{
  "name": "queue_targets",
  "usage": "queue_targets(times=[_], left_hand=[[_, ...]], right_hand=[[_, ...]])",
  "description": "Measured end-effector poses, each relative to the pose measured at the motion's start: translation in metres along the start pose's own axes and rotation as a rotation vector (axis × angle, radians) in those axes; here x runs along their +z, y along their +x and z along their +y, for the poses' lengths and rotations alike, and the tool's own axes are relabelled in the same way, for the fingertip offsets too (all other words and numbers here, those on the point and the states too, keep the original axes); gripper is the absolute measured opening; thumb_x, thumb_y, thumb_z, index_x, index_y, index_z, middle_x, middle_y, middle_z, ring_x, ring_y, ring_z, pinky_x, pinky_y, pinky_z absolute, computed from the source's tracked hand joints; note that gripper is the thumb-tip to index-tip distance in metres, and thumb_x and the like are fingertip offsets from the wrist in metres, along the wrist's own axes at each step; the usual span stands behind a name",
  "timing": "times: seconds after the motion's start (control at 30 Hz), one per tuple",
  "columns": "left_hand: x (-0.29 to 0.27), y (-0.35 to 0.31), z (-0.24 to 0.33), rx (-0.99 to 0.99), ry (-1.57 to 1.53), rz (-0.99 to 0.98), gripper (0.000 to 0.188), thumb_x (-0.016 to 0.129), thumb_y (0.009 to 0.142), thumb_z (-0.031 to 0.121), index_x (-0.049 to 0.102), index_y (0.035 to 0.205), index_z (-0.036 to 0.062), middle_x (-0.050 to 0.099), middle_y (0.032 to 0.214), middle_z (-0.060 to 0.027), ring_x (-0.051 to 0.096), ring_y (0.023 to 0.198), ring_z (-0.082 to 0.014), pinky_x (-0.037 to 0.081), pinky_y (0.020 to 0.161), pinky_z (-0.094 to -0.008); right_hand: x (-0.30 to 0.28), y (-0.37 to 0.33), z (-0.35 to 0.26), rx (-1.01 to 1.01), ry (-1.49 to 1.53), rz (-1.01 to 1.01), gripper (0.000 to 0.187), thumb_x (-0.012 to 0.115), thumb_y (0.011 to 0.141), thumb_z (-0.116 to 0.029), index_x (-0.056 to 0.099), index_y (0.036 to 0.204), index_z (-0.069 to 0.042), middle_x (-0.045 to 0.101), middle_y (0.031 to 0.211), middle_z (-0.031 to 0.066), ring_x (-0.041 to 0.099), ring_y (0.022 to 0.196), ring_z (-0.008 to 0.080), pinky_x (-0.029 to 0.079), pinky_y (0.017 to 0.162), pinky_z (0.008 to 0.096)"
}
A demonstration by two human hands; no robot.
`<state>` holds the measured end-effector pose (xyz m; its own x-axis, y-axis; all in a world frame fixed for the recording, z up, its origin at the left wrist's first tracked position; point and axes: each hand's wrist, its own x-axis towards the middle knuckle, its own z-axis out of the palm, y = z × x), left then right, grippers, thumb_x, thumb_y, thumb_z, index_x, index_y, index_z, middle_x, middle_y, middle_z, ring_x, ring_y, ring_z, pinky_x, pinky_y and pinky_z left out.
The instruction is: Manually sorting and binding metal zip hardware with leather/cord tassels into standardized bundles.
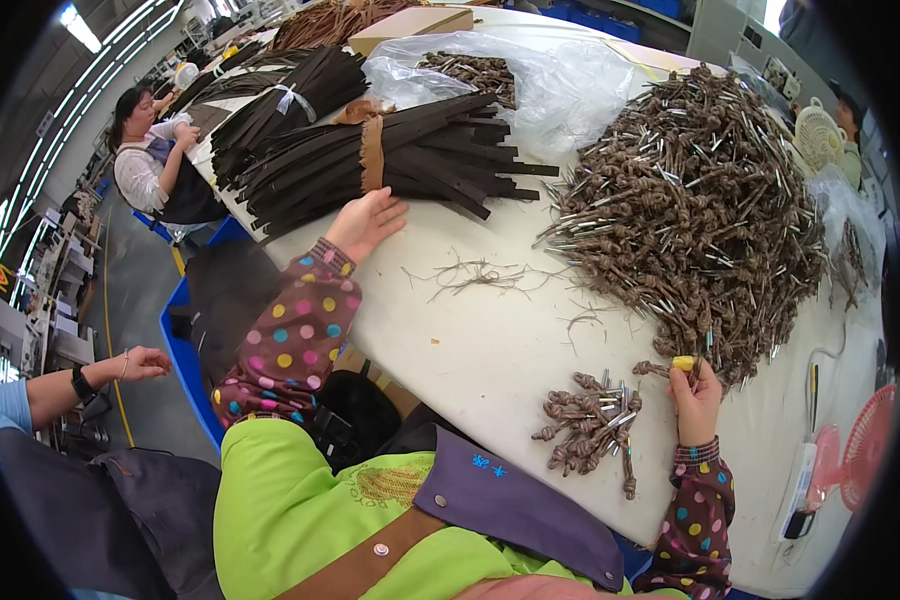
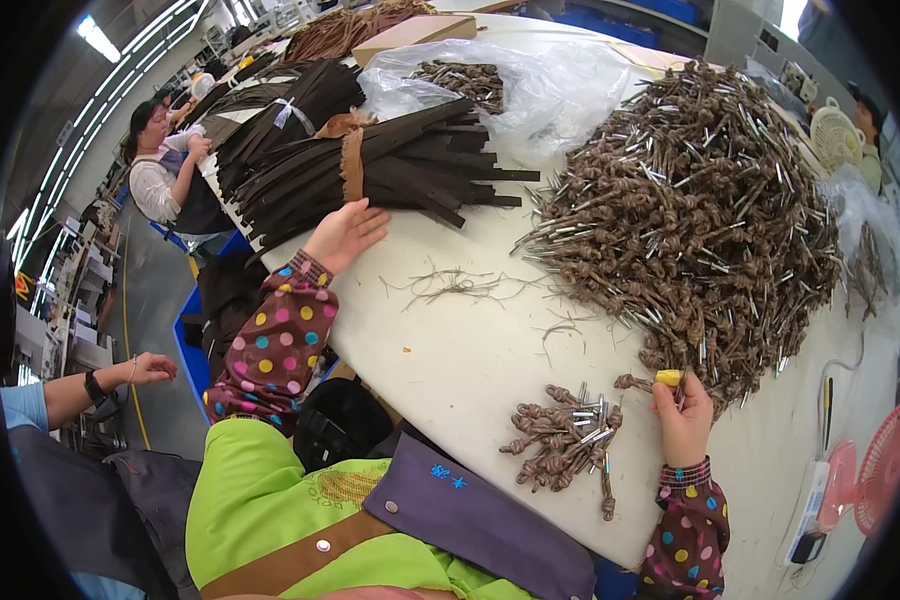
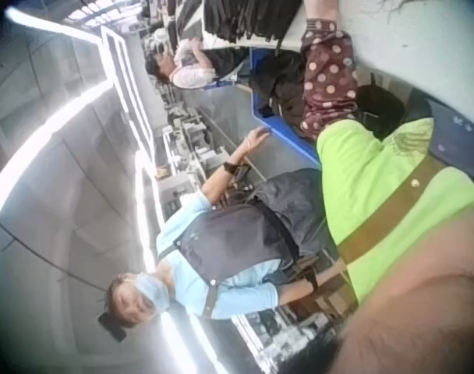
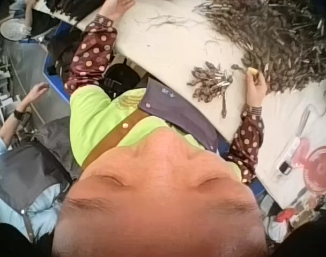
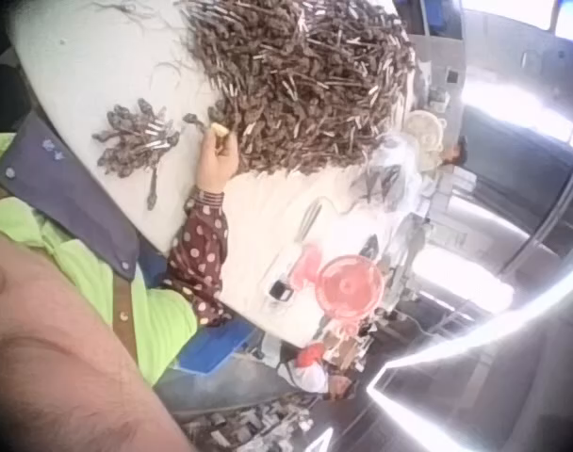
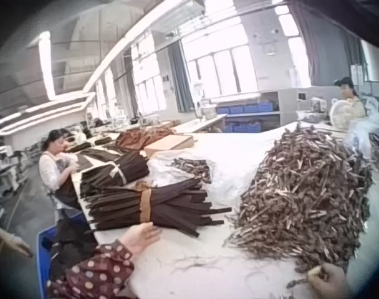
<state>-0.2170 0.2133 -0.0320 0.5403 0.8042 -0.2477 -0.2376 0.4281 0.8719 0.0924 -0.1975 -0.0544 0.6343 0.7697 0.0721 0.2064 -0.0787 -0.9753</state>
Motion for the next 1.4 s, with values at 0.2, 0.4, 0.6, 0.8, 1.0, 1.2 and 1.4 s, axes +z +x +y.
queue_targets(times=[0.2,0.4,0.6,0.8,1.0,1.2,1.4], left_hand=[[0.051,-0.073,-0.023,0.685,1.414,-0.385,0.056,0.052,0.089,0.032,0.030,0.137,0.0132,0.030,0.141,-0.0121,0.029,0.130,-0.0282,0.021,0.106,-0.0438],[0.107,-0.077,-0.074,0.811,1.765,-0.838,0.051,0.048,0.090,0.032,0.032,0.137,0.0192,0.023,0.145,-0.0080,0.020,0.135,-0.0255,0.013,0.106,-0.0537],[0.098,-0.041,-0.059,0.817,1.899,-0.582,0.039,0.046,0.090,0.031,0.043,0.128,0.0194,0.041,0.134,-0.0028,0.031,0.129,-0.0213,0.011,0.104,-0.0593],[0.197,-0.069,-0.054,0.989,1.203,-0.840,0.028,0.058,0.084,0.019,0.055,0.111,0.0117,0.057,0.113,-0.0069,0.053,0.103,-0.0256,0.038,0.092,-0.0385],[0.261,-0.085,-0.104,0.452,0.809,-1.133,0.042,0.048,0.091,0.034,0.050,0.120,0.0038,0.060,0.105,-0.0160,0.058,0.095,-0.0299,0.045,0.083,-0.0370],[0.264,-0.083,-0.129,0.182,0.746,-1.218,0.025,0.052,0.089,0.022,0.060,0.100,0.0017,0.066,0.083,-0.0060,0.062,0.072,-0.0169,0.048,0.066,-0.0296],[0.261,-0.068,-0.138,0.282,0.764,-1.086,0.019,0.055,0.087,0.014,0.059,0.099,0.0004,0.064,0.085,-0.0081,0.062,0.077,-0.0138,0.050,0.071,-0.0270]], right_hand=[[-0.001,-0.004,-0.008,0.106,0.002,-0.005,0.014,0.059,0.085,-0.011,0.056,0.093,0.000,0.054,0.072,-0.0026,0.048,0.062,0.0040,0.037,0.056,0.0174],[-0.003,-0.005,-0.003,0.082,0.052,0.047,0.012,0.058,0.085,-0.009,0.056,0.092,0.000,0.054,0.072,-0.0023,0.048,0.062,0.0042,0.037,0.057,0.0172],[-0.008,-0.009,-0.019,0.078,0.108,0.067,0.010,0.058,0.085,-0.009,0.056,0.091,-0.001,0.054,0.072,-0.0017,0.048,0.062,0.0040,0.035,0.054,0.0174],[-0.006,-0.003,-0.044,0.044,0.030,0.065,0.011,0.059,0.084,-0.009,0.056,0.091,-0.001,0.053,0.073,-0.0017,0.047,0.062,0.0043,0.036,0.055,0.0174],[0.007,0.004,-0.064,-0.075,0.024,-0.023,0.012,0.059,0.084,-0.007,0.054,0.092,-0.001,0.052,0.073,-0.0015,0.047,0.062,0.0050,0.038,0.056,0.0181],[0.002,-0.012,-0.043,-0.035,0.010,0.095,0.018,0.058,0.083,-0.003,0.050,0.099,-0.001,0.053,0.074,0.0000,0.050,0.063,0.0058,0.040,0.057,0.0181],[-0.001,0.007,-0.046,0.147,0.147,0.047,0.019,0.059,0.084,-0.006,0.053,0.100,0.001,0.057,0.081,0.0016,0.054,0.069,0.0067,0.044,0.061,0.0202]])
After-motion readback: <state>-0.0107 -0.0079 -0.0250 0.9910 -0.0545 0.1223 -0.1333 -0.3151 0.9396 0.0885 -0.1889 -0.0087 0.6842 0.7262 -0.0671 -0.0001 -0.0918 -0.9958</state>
